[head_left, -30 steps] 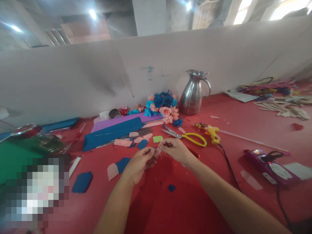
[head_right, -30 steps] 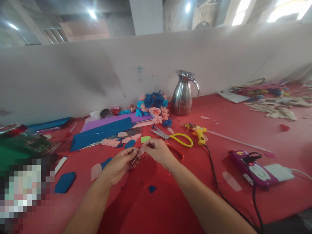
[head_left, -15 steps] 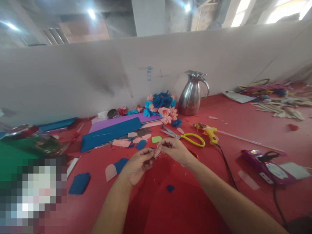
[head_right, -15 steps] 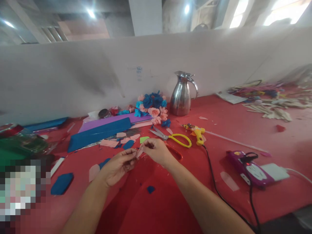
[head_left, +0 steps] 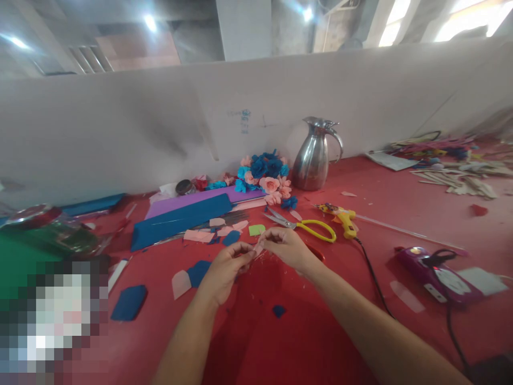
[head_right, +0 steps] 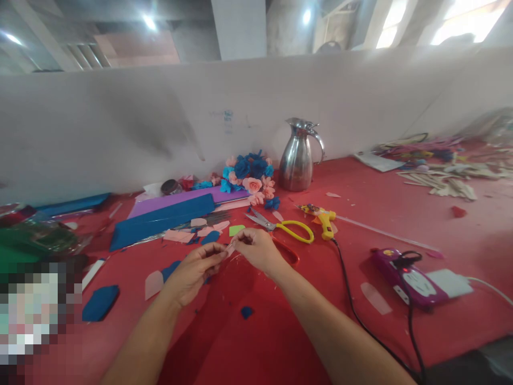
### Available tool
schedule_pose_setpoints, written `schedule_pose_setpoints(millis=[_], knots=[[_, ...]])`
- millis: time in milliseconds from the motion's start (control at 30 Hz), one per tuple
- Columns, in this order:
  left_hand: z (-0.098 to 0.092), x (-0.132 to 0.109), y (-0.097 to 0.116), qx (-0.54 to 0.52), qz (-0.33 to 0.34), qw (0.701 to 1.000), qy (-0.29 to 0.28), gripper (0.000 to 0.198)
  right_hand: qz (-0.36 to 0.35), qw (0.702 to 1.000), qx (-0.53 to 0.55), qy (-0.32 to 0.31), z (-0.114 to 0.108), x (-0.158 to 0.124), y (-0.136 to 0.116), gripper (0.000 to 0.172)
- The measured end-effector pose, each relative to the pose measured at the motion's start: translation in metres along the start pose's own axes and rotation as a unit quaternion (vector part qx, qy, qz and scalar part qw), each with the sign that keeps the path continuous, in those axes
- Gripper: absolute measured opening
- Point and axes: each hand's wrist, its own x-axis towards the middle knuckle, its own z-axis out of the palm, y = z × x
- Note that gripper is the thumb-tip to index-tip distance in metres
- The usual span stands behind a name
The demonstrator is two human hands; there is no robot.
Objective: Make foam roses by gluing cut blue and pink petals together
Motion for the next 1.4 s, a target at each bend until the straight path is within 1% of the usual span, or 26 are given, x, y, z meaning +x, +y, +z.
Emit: schedule_pose_setpoints(millis=[200, 400, 467, 500, 533, 567, 600, 633, 667, 700, 733, 767, 833, 867, 900, 933, 967, 1000, 1067, 1133, 1167, 1200, 1300, 1400], knots=[[0.001, 0.0, 0.001, 0.029, 0.012, 0.999, 0.008, 0.026, 0.005, 1.0, -0.003, -0.009, 0.0, 0.0, 0.002, 0.01], [-0.001, 0.006, -0.005, 0.045, 0.028, 0.998, 0.025, 0.025, 0.01, 1.0, -0.019, 0.008, 0.001, 0.003, 0.004, 0.01], [-0.004, 0.009, -0.006, 0.054, 0.033, 0.997, 0.043, 0.025, 0.022, 0.999, -0.03, 0.018, -0.002, 0.002, 0.001, 0.009], [-0.006, 0.01, -0.007, 0.056, 0.038, 0.996, 0.061, 0.025, 0.021, 0.999, -0.045, 0.018, -0.005, 0.0, -0.002, 0.008], [-0.008, 0.012, -0.007, 0.057, 0.047, 0.994, 0.084, 0.025, 0.018, 0.997, -0.069, -0.003, -0.008, -0.003, -0.006, 0.008], [-0.01, 0.013, -0.007, 0.057, 0.056, 0.991, 0.109, 0.025, 0.017, 0.993, -0.105, -0.052, -0.011, -0.006, -0.01, 0.011], [-0.013, 0.015, -0.007, 0.055, 0.065, 0.988, 0.131, 0.025, 0.016, 0.979, -0.153, -0.137, -0.014, -0.011, -0.014, 0.016], [-0.015, 0.016, -0.007, 0.052, 0.072, 0.985, 0.147, 0.024, 0.025, 0.946, -0.209, -0.248, -0.016, -0.016, -0.019, 0.023], [-0.017, 0.017, -0.007, 0.05, 0.076, 0.983, 0.157, 0.024, 0.038, 0.899, -0.269, -0.345, -0.016, -0.021, -0.023, 0.029], [-0.018, 0.018, -0.007, 0.05, 0.077, 0.983, 0.162, 0.024, 0.035, 0.861, -0.34, -0.376, -0.016, -0.025, -0.026, 0.034], [-0.018, 0.018, -0.007, 0.05, 0.076, 0.983, 0.162, 0.024, 0.016, 0.84, -0.41, -0.356, -0.014, -0.028, -0.028, 0.037], [-0.018, 0.018, -0.007, 0.053, 0.074, 0.982, 0.163, 0.024, 0.001, 0.831, -0.466, -0.304, -0.012, -0.029, -0.028, 0.036], [-0.016, 0.016, -0.006, 0.065, 0.07, 0.983, 0.156, 0.026, -0.005, 0.832, -0.535, -0.148, -0.008, -0.028, -0.026, 0.029], [-0.014, 0.016, -0.006, 0.072, 0.069, 0.984, 0.149, 0.027, 0.007, 0.834, -0.546, -0.074, -0.007, -0.026, -0.024, 0.025], [-0.013, 0.015, -0.006, 0.078, 0.066, 0.985, 0.14, 0.028, 0.022, 0.837, -0.546, -0.016, -0.006, -0.023, -0.022, 0.024], [-0.011, 0.014, -0.006, 0.085, 0.061, 0.986, 0.127, 0.029, 0.035, 0.843, -0.537, 0.022, -0.007, -0.02, -0.019, 0.024], [-0.01, 0.013, -0.006, 0.093, 0.054, 0.988, 0.113, 0.029, 0.04, 0.853, -0.518, 0.042, -0.008, -0.017, -0.016, 0.024], [-0.009, 0.012, -0.006, 0.1, 0.047, 0.989, 0.1, 0.029, 0.039, 0.87, -0.489, 0.045, -0.009, -0.015, -0.013, 0.023], [-0.008, 0.011, -0.006, 0.113, 0.036, 0.99, 0.079, 0.029, 0.025, 0.914, -0.405, 0.028, -0.01, -0.011, -0.007, 0.024], [-0.008, 0.009, -0.006, 0.121, 0.031, 0.99, 0.064, 0.029, 0.01, 0.952, -0.304, 0.015, -0.008, -0.009, -0.002, 0.031], [-0.008, 0.008, -0.005, 0.122, 0.03, 0.99, 0.057, 0.029, 0.007, 0.967, -0.254, 0.008, -0.007, -0.008, 0.001, 0.034], [-0.007, 0.007, -0.004, 0.124, 0.03, 0.991, 0.05, 0.029, 0.008, 0.978, -0.208, 0.0, -0.005, -0.007, 0.003, 0.033], [-0.006, 0.004, -0.001, 0.128, 0.03, 0.991, 0.038, 0.03, 0.011, 0.992, -0.12, -0.022, -0.001, -0.004, 0.009, 0.012], [-0.006, 0.004, -0.001, 0.131, 0.029, 0.991, 0.028, 0.032, 0.005, 0.993, -0.117, -0.018, 0.002, -0.002, 0.012, 0.011]])
